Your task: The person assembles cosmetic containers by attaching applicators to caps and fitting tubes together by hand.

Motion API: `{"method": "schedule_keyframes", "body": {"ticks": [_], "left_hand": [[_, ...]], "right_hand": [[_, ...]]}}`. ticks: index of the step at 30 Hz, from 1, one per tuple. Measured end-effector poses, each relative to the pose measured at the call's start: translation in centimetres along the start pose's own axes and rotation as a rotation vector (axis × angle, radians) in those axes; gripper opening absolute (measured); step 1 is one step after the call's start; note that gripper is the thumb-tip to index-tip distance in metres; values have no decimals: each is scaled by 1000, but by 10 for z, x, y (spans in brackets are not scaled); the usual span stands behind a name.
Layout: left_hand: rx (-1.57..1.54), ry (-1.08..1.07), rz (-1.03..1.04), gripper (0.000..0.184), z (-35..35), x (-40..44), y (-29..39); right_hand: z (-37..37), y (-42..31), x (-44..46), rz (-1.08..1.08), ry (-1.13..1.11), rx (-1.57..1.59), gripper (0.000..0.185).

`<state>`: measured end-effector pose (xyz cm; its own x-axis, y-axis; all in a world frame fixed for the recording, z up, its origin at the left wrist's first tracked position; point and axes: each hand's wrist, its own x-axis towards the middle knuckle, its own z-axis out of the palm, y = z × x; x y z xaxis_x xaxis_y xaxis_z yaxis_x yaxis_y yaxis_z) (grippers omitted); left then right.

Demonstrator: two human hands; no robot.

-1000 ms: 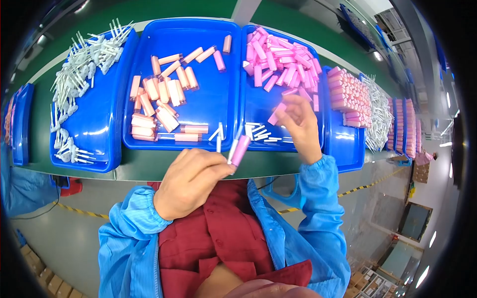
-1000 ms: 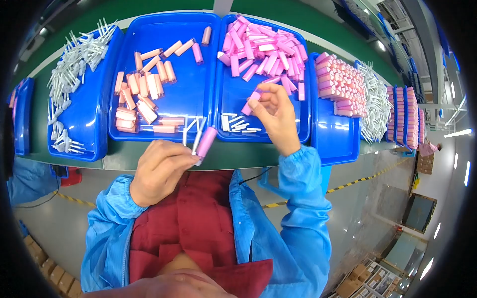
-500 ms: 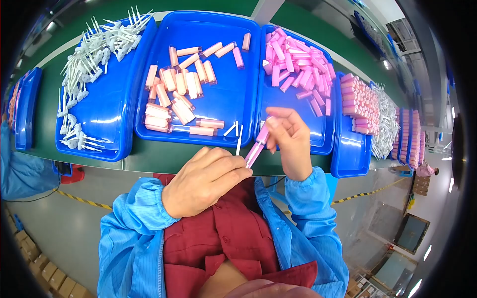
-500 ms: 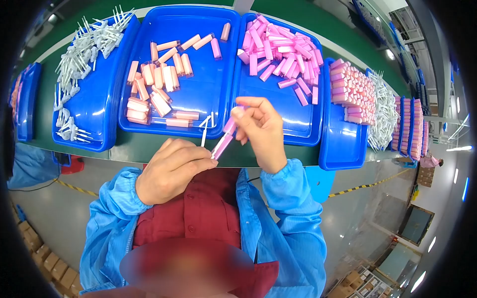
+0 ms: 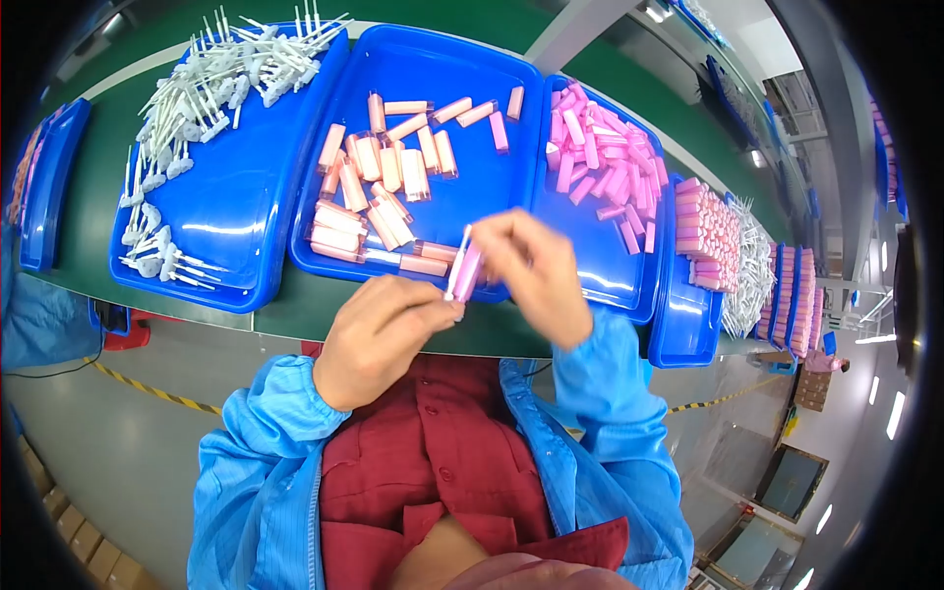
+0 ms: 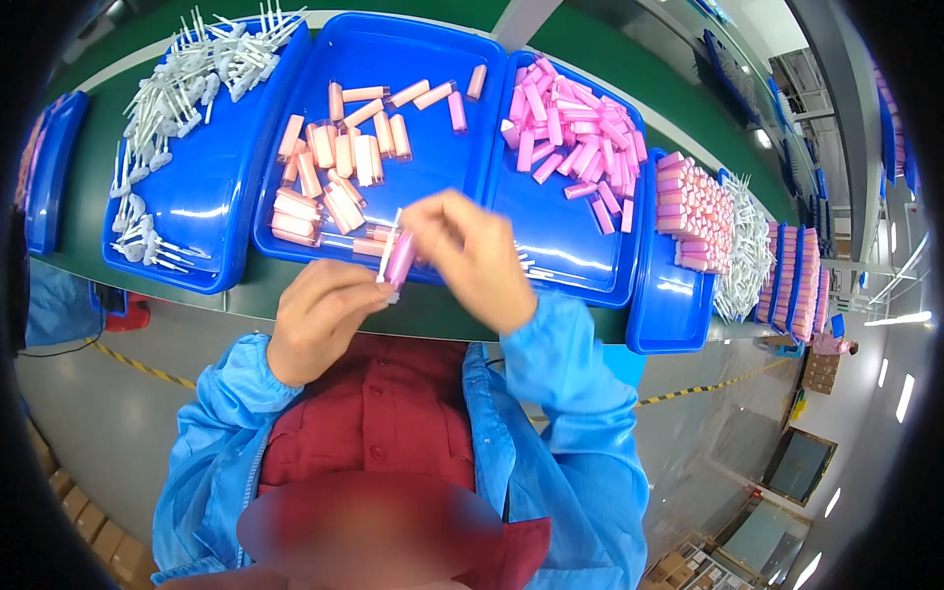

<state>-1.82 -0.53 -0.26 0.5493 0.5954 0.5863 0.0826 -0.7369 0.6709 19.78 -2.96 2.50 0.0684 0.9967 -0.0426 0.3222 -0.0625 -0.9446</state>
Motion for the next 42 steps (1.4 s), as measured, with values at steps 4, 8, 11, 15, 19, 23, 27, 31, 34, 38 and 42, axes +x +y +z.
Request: {"method": "schedule_keyframes", "body": {"ticks": [4,8,11,15,19,23,27,31,34,38,42], "left_hand": [[-107,127,-195,28,-6,-3,-2],[-239,155,-332,23,-16,-8,-2],[-252,238,-389,23,-21,-17,-8],[-311,266,-425,23,-23,-21,-11],[-227,121,-295,25,-28,-15,-1],[-245,29,-198,31,-24,-7,8],[-232,-33,-144,32,-21,-2,13],[-224,-75,-133,31,-18,2,20],[-220,-97,-128,30,-15,4,24],[-206,-93,-161,31,-11,6,26],[-165,-99,-124,30,-9,7,21]], "right_hand": [[-18,28,89,-506,327,-844,15],[-21,58,144,-704,307,-1419,18],[-6,43,130,-616,112,-1550,16],[-6,17,100,-484,-61,-1083,14],[0,-9,66,41,2,11,35],[10,-26,27,160,18,381,44],[11,-13,8,115,6,377,39],[5,-12,6,90,116,432,35],[1,-8,6,74,192,428,35],[1,-9,-2,87,82,339,32],[4,-14,-10,37,132,249,26]]}}
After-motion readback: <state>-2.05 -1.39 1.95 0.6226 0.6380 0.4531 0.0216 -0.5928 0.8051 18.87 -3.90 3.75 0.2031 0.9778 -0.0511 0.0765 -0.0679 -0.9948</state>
